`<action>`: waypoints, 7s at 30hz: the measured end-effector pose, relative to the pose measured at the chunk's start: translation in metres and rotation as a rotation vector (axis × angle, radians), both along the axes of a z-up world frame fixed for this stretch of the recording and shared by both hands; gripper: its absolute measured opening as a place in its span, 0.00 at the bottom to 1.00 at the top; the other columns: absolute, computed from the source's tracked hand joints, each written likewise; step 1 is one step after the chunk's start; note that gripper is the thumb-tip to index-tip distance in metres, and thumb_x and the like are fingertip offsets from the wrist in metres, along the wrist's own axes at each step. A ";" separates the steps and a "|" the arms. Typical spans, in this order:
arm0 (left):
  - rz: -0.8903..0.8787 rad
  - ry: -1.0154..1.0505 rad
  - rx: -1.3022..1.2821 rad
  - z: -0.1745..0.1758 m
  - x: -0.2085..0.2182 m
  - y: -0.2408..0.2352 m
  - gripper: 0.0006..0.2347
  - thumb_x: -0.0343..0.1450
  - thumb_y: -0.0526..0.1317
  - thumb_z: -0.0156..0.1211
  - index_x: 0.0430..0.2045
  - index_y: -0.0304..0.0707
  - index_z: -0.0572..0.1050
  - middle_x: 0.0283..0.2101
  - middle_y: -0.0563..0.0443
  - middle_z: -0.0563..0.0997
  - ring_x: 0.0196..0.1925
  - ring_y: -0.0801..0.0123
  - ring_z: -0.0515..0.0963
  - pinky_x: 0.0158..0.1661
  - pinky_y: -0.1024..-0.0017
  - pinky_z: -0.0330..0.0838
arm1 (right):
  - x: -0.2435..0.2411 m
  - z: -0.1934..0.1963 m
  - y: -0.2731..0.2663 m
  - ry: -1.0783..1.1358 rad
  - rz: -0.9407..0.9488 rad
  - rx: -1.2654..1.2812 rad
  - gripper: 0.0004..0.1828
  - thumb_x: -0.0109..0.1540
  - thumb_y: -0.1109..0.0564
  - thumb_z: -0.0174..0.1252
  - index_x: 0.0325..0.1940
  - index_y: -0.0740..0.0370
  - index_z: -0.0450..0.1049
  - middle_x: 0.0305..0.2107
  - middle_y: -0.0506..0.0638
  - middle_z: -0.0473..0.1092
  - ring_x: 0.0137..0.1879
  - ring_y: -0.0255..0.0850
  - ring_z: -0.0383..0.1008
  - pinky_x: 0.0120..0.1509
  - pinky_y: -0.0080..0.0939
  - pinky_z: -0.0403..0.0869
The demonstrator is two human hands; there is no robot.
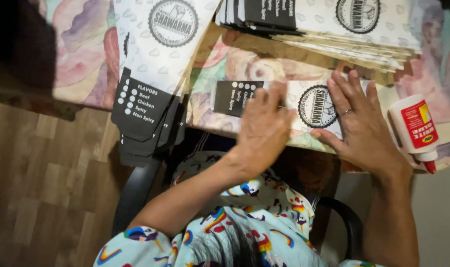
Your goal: The person applies glue from a bottle to the edges of paper shawarma wraps and folds them to seal the packaging.
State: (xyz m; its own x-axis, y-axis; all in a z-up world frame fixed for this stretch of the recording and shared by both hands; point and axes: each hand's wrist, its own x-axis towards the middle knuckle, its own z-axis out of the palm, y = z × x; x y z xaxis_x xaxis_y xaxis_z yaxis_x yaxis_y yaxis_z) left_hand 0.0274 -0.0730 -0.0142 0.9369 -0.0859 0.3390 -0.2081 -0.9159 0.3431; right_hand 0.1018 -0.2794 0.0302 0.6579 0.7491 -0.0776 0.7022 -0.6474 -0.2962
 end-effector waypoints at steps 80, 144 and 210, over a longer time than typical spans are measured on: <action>-0.313 0.238 -0.229 0.038 0.060 0.118 0.13 0.74 0.38 0.61 0.18 0.37 0.69 0.25 0.44 0.80 0.30 0.49 0.77 0.32 0.57 0.62 | -0.073 -0.027 0.084 0.075 -0.510 1.228 0.21 0.52 0.63 0.76 0.43 0.66 0.73 0.43 0.51 0.65 0.51 0.47 0.78 0.56 0.45 0.85; -0.263 -0.368 -0.133 0.068 -0.041 0.128 0.12 0.76 0.26 0.37 0.32 0.16 0.72 0.35 0.30 0.74 0.36 0.37 0.73 0.32 0.47 0.64 | -0.036 0.004 0.003 -0.610 0.064 0.304 0.29 0.56 0.78 0.51 0.62 0.72 0.76 0.54 0.67 0.77 0.60 0.66 0.79 0.58 0.61 0.79; 0.174 -0.033 0.227 -0.006 -0.034 0.093 0.21 0.80 0.45 0.50 0.67 0.34 0.66 0.51 0.46 0.71 0.40 0.53 0.67 0.34 0.56 0.66 | -0.012 -0.011 -0.017 -0.032 -0.043 0.056 0.48 0.65 0.39 0.49 0.82 0.66 0.41 0.79 0.60 0.40 0.83 0.58 0.39 0.83 0.67 0.37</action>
